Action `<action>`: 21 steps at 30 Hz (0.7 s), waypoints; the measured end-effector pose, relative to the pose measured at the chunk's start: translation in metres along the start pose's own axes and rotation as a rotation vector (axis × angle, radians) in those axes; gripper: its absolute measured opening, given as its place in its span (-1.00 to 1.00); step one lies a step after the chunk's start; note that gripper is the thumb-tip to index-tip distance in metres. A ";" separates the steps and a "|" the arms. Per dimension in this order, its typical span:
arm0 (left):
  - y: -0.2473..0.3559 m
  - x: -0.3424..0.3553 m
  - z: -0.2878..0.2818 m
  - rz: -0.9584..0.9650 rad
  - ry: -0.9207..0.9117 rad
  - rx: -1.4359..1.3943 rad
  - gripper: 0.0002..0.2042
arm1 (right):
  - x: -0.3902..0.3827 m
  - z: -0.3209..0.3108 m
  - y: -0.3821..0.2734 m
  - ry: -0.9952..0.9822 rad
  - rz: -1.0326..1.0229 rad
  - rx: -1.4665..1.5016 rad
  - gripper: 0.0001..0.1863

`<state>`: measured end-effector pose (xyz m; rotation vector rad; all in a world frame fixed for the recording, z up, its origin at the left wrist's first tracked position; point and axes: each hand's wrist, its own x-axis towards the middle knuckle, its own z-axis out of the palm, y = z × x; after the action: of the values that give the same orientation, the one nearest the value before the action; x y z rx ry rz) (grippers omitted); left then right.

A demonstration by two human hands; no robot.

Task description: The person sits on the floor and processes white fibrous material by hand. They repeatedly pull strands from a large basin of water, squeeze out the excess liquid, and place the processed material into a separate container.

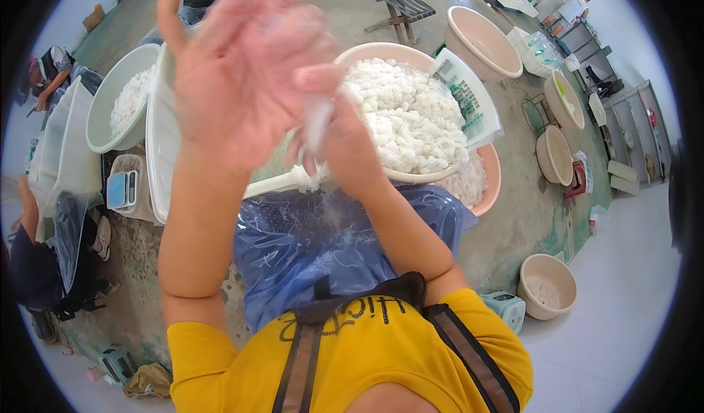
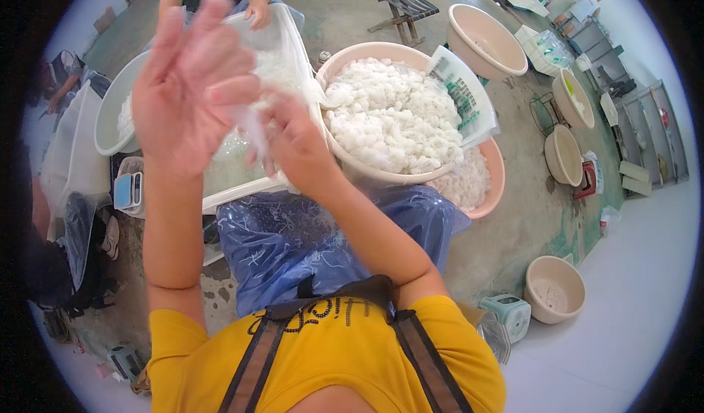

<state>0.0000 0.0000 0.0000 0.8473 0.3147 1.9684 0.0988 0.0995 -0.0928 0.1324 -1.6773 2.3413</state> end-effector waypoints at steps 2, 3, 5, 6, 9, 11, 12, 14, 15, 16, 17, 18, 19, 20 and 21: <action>0.005 -0.004 -0.012 0.146 -0.155 0.099 -0.68 | -0.009 0.005 -0.001 -0.063 -0.071 -0.362 -0.71; -0.022 -0.018 -0.031 0.200 0.079 -0.007 -0.70 | -0.027 0.007 -0.013 -0.058 -0.165 -0.509 -0.77; -0.039 -0.033 -0.046 0.254 0.454 0.012 -0.74 | -0.013 0.019 -0.026 0.023 -0.543 -0.601 -0.88; -0.058 -0.034 -0.035 0.256 0.631 -0.021 -0.76 | -0.001 0.010 -0.022 0.138 -0.618 -0.688 -0.89; -0.103 -0.052 -0.035 0.467 0.872 0.823 -0.78 | 0.003 -0.023 0.000 0.341 -0.714 -1.143 -0.93; -0.143 -0.099 -0.062 0.358 0.783 1.377 -0.77 | -0.002 -0.039 0.006 0.354 -0.679 -1.386 -0.93; -0.159 -0.107 -0.061 0.265 0.745 1.236 -0.75 | -0.011 -0.038 0.012 0.326 -0.647 -1.446 -0.93; -0.174 -0.098 -0.051 0.186 0.752 0.817 -0.73 | -0.025 -0.034 0.021 0.363 -0.568 -1.429 -0.91; -0.166 -0.085 -0.047 0.196 0.786 0.541 -0.72 | -0.027 -0.032 0.026 0.370 -0.555 -1.347 -0.90; -0.159 -0.078 -0.042 0.207 0.815 0.271 -0.71 | -0.028 -0.030 0.030 0.372 -0.544 -1.257 -0.90; -0.156 -0.080 -0.040 0.122 0.779 0.134 -0.72 | -0.030 -0.028 0.032 0.374 -0.531 -1.168 -0.90; -0.151 -0.083 -0.039 0.041 0.739 -0.003 -0.73 | -0.032 -0.022 0.024 0.461 -0.270 -0.762 -0.90; -0.146 -0.085 -0.039 -0.040 0.692 -0.140 -0.74 | -0.034 -0.015 0.007 0.526 -0.017 -0.352 -0.90; -0.136 -0.087 -0.035 -0.080 0.650 -0.053 -0.75 | -0.036 -0.017 -0.001 0.500 0.065 -0.209 -0.91; -0.124 -0.088 -0.028 -0.125 0.602 0.032 -0.77 | -0.039 -0.020 -0.010 0.490 0.142 -0.072 -0.91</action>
<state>0.0914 -0.0050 -0.1243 0.2249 0.7284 2.0659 0.1406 0.1150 -0.0989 -0.5458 -1.5532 2.1644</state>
